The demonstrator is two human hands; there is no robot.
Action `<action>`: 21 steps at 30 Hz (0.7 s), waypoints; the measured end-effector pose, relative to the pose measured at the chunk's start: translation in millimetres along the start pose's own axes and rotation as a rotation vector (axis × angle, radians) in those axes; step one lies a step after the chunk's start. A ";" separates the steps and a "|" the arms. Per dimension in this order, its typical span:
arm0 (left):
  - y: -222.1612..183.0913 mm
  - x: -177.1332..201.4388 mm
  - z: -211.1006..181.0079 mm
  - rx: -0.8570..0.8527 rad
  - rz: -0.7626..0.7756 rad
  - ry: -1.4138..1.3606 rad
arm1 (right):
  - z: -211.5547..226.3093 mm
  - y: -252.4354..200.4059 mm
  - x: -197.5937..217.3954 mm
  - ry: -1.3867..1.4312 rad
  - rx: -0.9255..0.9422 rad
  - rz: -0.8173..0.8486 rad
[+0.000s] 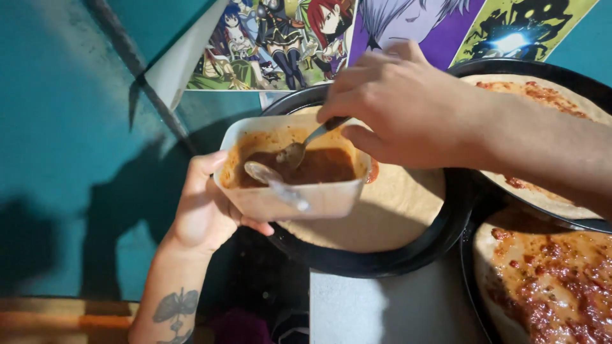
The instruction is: Spreading tomato sauce onto pizza dough using a spoon and a brush.
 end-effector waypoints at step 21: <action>-14.1 -12.8 -20.4 -0.103 -0.181 0.153 | 61.7 -14.6 43.6 0.426 0.358 -0.121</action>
Point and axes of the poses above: each hand's wrist, its own y-axis towards the middle knuckle, its own x-axis out of the back of the hand, z = x × y, the point moved 10 cm from there along y, towards the middle knuckle, and after that the axes turned 15 degrees about y, right-handed, at the moved point
